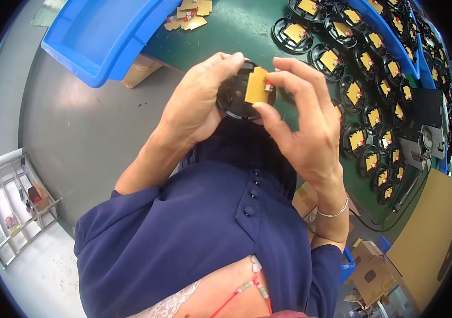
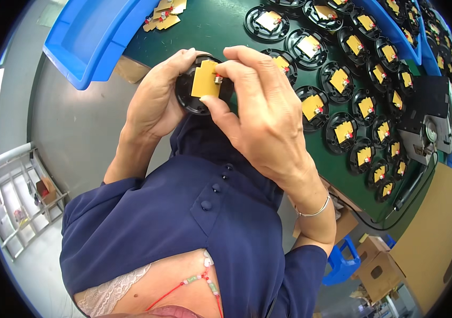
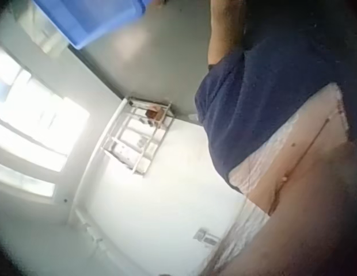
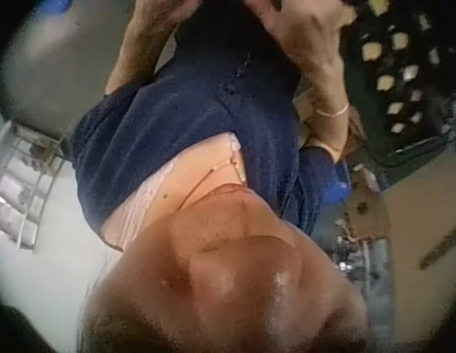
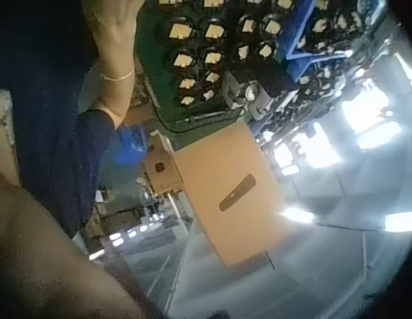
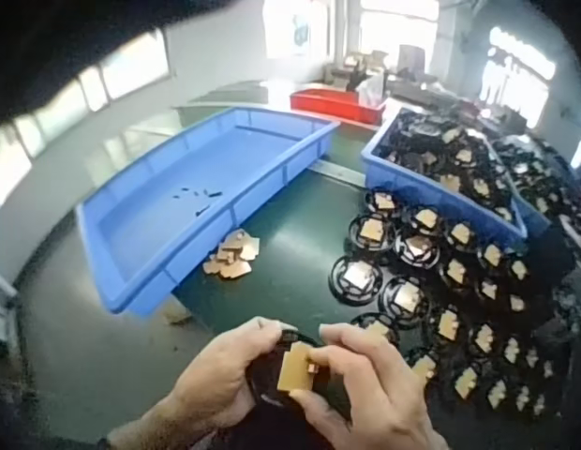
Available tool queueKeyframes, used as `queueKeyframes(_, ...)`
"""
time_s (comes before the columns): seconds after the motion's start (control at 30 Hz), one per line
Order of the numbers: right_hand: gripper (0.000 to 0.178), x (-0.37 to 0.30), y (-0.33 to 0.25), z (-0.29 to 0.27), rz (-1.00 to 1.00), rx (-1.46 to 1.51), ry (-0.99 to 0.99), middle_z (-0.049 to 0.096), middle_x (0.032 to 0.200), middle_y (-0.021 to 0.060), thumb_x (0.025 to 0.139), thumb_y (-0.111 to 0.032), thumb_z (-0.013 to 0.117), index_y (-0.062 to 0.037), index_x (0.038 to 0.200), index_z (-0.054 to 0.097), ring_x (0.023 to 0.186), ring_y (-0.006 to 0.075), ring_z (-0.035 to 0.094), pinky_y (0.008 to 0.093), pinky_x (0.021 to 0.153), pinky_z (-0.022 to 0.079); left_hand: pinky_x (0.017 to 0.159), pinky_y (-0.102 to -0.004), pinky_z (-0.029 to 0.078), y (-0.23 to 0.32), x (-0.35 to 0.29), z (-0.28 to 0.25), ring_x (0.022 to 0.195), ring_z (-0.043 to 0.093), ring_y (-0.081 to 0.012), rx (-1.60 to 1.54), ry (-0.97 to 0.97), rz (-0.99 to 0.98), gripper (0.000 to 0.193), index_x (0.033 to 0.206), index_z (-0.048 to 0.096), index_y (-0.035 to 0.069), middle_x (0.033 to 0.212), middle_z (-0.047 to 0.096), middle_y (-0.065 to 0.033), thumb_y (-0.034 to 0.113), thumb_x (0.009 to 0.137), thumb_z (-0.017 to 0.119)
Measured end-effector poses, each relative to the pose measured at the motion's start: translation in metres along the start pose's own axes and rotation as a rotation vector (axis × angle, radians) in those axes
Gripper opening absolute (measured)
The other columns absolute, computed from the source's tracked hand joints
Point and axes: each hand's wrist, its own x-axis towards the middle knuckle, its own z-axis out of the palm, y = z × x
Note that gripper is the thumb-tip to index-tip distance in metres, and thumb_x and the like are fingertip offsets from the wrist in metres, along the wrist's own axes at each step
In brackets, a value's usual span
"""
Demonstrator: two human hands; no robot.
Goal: Assembling small plastic components into a base and securing them using an electric screwdriver.
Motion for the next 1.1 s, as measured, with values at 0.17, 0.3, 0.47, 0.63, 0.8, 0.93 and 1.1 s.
queueKeyframes(0.17, 0.038, 0.0, 0.008, 0.001, -0.124, -0.195, -0.106, 0.059, 0.116, 0.016, 0.072, -0.012, 0.08, 0.0021, 0.103, 0.062, 0.104, 0.0329, 0.061, 0.0419, 0.089, 0.05, 0.082, -0.0302, 0.056, -0.006, 0.003, 0.004, 0.093, 0.065, -0.0162, 0.043, -0.028, 0.024, 0.03, 0.119, 0.055, -0.003, 0.105, 0.065, -0.0107, 0.02, 0.104, 0.044)
queueKeyframes(0.3, 0.035, -0.001, 0.014, 0.005, -0.117, -0.219, -0.1, 0.059, 0.115, 0.0162, 0.075, -0.013, 0.078, 0.0025, 0.102, 0.062, 0.104, 0.0326, 0.061, 0.0418, 0.089, 0.05, 0.077, -0.0307, 0.058, 0.002, 0.001, 0.01, 0.09, 0.067, -0.0164, 0.121, -0.133, -0.072, 0.031, 0.124, 0.051, -0.003, 0.107, 0.064, -0.0119, 0.018, 0.101, 0.048)
queueKeyframes(0.47, 0.034, 0.0, 0.014, 0.007, -0.069, -0.195, -0.092, 0.058, 0.114, 0.0165, 0.078, -0.013, 0.075, 0.0031, 0.103, 0.06, 0.105, 0.0329, 0.06, 0.042, 0.088, 0.05, 0.076, -0.0296, 0.059, 0.001, 0.0, 0.008, 0.091, 0.067, -0.0142, 0.232, -0.145, -0.027, 0.039, 0.129, 0.047, -0.004, 0.11, 0.063, -0.0124, 0.004, 0.092, 0.059)
queueKeyframes(0.63, 0.032, -0.001, 0.008, 0.002, -0.146, -0.354, -0.13, 0.057, 0.113, 0.0178, 0.078, -0.011, 0.073, 0.003, 0.105, 0.06, 0.103, 0.034, 0.06, 0.0424, 0.088, 0.051, 0.08, -0.0285, 0.057, -0.009, -0.007, 0.011, 0.097, 0.065, -0.0133, 0.298, -0.041, 0.034, 0.041, 0.13, 0.048, -0.004, 0.112, 0.063, -0.0105, 0.002, 0.091, 0.058)
queueKeyframes(0.8, 0.029, -0.01, -0.002, 0.001, 0.002, -0.17, -0.085, 0.055, 0.116, 0.0182, 0.082, -0.009, 0.071, 0.002, 0.107, 0.06, 0.104, 0.0316, 0.06, 0.0402, 0.086, 0.052, 0.091, -0.0294, 0.051, -0.015, -0.008, 0.013, 0.106, 0.061, -0.014, 0.612, -0.064, 0.336, 0.041, 0.131, 0.048, -0.004, 0.117, 0.06, -0.0099, 0.001, 0.091, 0.056)
queueKeyframes(0.93, 0.024, -0.011, -0.01, 0.001, 0.485, 0.486, 0.088, 0.063, 0.099, 0.0145, 0.09, -0.009, 0.067, 0.0035, 0.109, 0.059, 0.082, 0.0199, 0.065, 0.0317, 0.071, 0.054, 0.098, -0.0298, 0.046, -0.012, -0.022, 0.03, 0.11, 0.058, -0.0148, 0.57, -0.125, 0.302, 0.04, 0.132, 0.049, -0.002, 0.119, 0.06, -0.0098, -0.003, 0.093, 0.052)
queueKeyframes(1.1, 0.022, -0.02, -0.01, 0.009, 0.586, 0.572, 0.089, 0.068, 0.082, 0.0119, 0.089, -0.009, 0.068, 0.003, 0.104, 0.058, 0.07, 0.0155, 0.067, 0.0283, 0.064, 0.054, 0.098, -0.0296, 0.046, -0.019, -0.025, 0.028, 0.11, 0.059, -0.0158, 0.799, -0.196, 0.467, 0.04, 0.132, 0.049, -0.001, 0.118, 0.059, -0.0097, -0.008, 0.092, 0.05)
